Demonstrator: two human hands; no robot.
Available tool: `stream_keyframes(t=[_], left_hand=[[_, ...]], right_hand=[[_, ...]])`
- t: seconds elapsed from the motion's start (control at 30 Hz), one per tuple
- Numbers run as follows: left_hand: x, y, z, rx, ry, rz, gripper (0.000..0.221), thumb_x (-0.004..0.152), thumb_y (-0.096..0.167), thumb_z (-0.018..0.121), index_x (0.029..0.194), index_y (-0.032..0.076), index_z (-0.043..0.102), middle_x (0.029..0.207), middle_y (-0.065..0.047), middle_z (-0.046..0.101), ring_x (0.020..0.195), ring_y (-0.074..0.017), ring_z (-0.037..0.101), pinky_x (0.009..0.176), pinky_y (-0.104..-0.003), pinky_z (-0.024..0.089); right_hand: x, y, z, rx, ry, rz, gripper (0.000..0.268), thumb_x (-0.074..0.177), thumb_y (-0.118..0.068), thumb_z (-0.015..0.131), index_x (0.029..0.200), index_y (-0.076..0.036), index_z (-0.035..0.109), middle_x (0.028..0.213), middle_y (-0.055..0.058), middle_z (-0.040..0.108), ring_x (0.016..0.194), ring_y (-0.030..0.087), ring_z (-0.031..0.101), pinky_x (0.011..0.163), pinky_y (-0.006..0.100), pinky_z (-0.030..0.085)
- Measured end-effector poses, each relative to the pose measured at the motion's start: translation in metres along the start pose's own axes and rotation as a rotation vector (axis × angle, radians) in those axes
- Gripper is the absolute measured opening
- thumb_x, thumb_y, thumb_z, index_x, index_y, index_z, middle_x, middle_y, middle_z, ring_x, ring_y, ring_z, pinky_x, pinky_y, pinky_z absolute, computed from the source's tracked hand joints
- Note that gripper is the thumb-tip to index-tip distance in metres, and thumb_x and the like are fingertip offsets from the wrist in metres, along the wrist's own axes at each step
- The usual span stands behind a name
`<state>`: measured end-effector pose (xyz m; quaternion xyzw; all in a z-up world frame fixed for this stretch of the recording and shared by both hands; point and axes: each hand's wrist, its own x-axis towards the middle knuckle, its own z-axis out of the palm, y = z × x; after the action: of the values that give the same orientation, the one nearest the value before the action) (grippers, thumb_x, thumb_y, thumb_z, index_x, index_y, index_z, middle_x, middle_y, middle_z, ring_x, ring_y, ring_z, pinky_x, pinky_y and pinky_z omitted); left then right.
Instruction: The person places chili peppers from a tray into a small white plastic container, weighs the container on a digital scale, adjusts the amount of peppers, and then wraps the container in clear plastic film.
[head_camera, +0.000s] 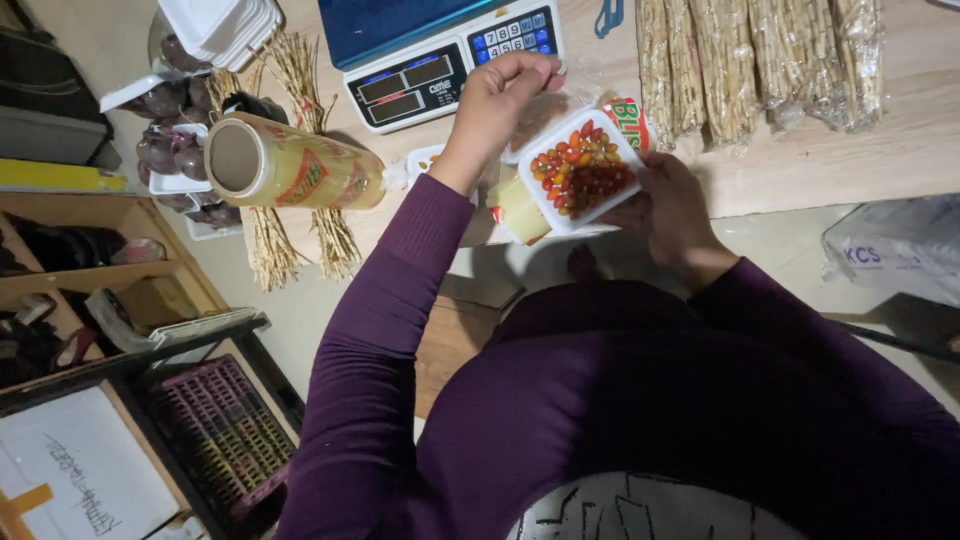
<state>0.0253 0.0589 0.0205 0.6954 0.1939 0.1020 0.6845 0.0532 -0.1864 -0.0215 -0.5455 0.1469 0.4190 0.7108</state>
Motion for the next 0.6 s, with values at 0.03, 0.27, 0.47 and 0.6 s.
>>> stream_keyframes(t=[0.03,0.27,0.47,0.6], left_hand=[[0.004,-0.006,-0.002,-0.023,-0.024,0.058,0.018,0.099,0.016,0.063,0.104,0.005,0.077,0.100,-0.009,0.079,0.095,-0.0175,0.077,0.087,-0.027,0.061],[0.012,0.001,-0.007,0.035,0.017,0.101,0.019,0.098,0.017,0.064,0.103,0.007,0.079,0.094,-0.004,0.079,0.089,-0.0106,0.071,0.088,-0.025,0.058],[0.011,0.018,-0.002,0.022,0.032,0.096,0.021,0.098,0.019,0.064,0.106,0.006,0.078,0.093,-0.006,0.080,0.089,-0.0128,0.074,0.090,-0.027,0.060],[0.010,0.021,0.002,0.121,0.072,0.177,0.017,0.097,0.020,0.066,0.102,0.010,0.079,0.105,-0.004,0.079,0.101,-0.0160,0.074,0.095,-0.031,0.058]], right_hand=[[-0.001,-0.003,0.000,-0.008,-0.008,0.006,0.015,0.102,-0.018,0.058,0.114,-0.010,0.053,0.102,0.016,0.069,0.083,0.031,0.075,0.067,0.049,0.068],[0.008,0.009,-0.015,0.033,-0.008,0.005,0.024,0.101,-0.014,0.059,0.123,-0.005,0.058,0.108,0.018,0.068,0.088,0.034,0.073,0.068,0.050,0.067],[0.012,0.011,-0.012,0.100,-0.058,0.062,0.019,0.101,-0.014,0.059,0.119,-0.009,0.058,0.110,0.016,0.069,0.097,0.034,0.074,0.079,0.056,0.067],[0.008,0.013,-0.010,0.156,-0.042,0.096,0.028,0.105,-0.010,0.047,0.131,-0.010,0.056,0.119,0.016,0.069,0.104,0.032,0.072,0.082,0.056,0.065]])
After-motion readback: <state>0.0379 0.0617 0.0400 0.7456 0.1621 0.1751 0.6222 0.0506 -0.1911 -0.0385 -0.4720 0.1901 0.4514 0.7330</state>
